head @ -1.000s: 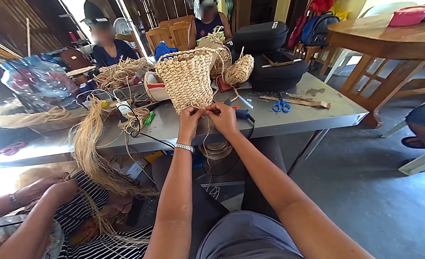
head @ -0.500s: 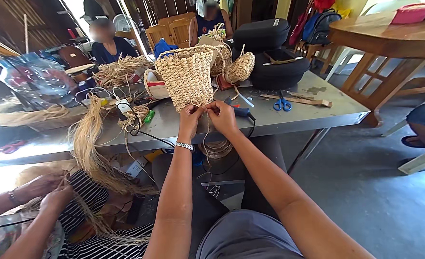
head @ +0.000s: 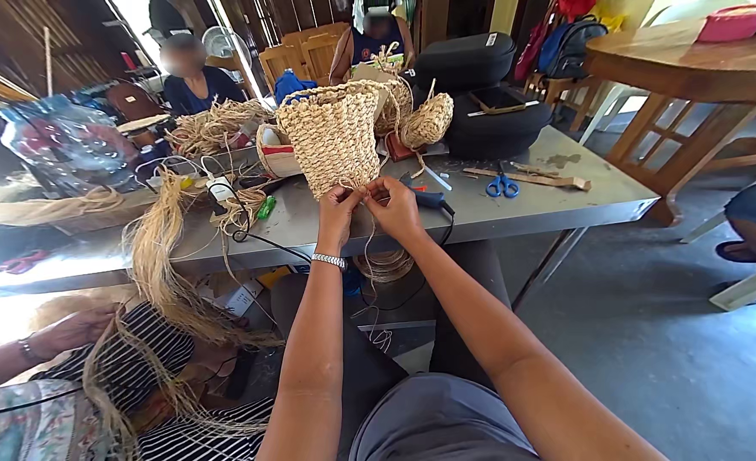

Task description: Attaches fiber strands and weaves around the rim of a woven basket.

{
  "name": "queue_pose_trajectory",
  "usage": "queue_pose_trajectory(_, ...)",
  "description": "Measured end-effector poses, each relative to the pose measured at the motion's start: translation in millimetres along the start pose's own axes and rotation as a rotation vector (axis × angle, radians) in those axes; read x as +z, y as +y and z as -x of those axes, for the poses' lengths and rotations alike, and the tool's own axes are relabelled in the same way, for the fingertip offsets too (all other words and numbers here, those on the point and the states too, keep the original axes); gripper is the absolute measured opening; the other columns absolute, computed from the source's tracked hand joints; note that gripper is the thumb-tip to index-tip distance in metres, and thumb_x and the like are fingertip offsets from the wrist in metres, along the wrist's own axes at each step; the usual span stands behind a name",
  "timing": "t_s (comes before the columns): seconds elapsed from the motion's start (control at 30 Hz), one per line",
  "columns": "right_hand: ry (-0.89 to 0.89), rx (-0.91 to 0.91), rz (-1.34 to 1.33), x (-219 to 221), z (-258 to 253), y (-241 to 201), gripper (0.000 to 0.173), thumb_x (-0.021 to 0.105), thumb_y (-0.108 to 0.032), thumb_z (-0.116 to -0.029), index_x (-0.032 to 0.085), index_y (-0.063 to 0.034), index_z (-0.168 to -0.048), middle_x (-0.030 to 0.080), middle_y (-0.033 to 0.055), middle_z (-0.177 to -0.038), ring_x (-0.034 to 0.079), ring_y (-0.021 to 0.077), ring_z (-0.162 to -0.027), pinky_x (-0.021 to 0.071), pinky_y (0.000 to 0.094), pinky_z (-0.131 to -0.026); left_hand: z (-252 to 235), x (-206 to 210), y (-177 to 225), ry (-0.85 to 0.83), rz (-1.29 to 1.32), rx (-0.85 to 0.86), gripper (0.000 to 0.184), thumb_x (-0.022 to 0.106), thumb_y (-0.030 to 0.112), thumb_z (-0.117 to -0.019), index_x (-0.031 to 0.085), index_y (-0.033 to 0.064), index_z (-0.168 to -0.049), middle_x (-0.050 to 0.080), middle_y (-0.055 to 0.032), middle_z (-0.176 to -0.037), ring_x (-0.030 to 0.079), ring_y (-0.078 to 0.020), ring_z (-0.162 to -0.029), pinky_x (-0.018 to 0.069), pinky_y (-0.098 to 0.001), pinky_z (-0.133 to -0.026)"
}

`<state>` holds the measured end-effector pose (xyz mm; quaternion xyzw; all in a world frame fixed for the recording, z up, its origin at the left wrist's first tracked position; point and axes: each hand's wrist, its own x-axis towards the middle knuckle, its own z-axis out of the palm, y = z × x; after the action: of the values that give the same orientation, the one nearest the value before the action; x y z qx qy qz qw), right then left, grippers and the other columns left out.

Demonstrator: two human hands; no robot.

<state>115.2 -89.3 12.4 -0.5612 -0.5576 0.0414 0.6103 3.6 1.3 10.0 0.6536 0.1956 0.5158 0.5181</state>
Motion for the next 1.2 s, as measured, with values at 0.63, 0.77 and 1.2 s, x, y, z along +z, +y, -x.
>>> queue_pose_trajectory(0.63, 0.030, -0.020, -0.003, -0.6, 1.2, 0.8, 0.018, 0.066, -0.006, -0.0960, 0.070, 0.0027, -0.111, 0.072, 0.0152, -0.102, 0.071, 0.0174, -0.086, 0.0602, 0.0309, -0.081, 0.2, 0.5, -0.3, -0.006, 0.012, 0.020, 0.006, 0.072, 0.005, -0.0932, 0.067, 0.0044, -0.090, 0.067, 0.0010, -0.079, 0.060, -0.0055, -0.066, 0.0526, -0.0223, -0.063)
queue_pose_trajectory(0.77, 0.030, -0.017, -0.005, -1.0, 1.4, 0.3, 0.018, 0.065, -0.006, -0.0961, 0.070, 0.0026, -0.110, 0.072, 0.0150, -0.102, 0.071, 0.0171, -0.086, 0.0600, 0.0304, -0.080, 0.3, 0.1, 0.1, -0.014, 0.013, 0.021, 0.005, 0.071, 0.005, -0.0937, 0.067, 0.0045, -0.091, 0.067, 0.0007, -0.080, 0.061, -0.0057, -0.067, 0.0530, -0.0223, -0.064)
queue_pose_trajectory(1.2, 0.002, -0.037, -0.009, -0.7, -0.3, 0.6, 0.024, 0.070, -0.009, -0.0937, 0.066, 0.0024, -0.114, 0.069, 0.0165, -0.105, 0.070, 0.0196, -0.086, 0.0602, 0.0329, -0.078, 0.1, 0.7, 1.2, -0.015, 0.054, 0.029, 0.005, 0.072, 0.005, -0.0933, 0.067, 0.0058, -0.091, 0.067, 0.0009, -0.079, 0.061, -0.0054, -0.067, 0.0523, -0.0217, -0.063)
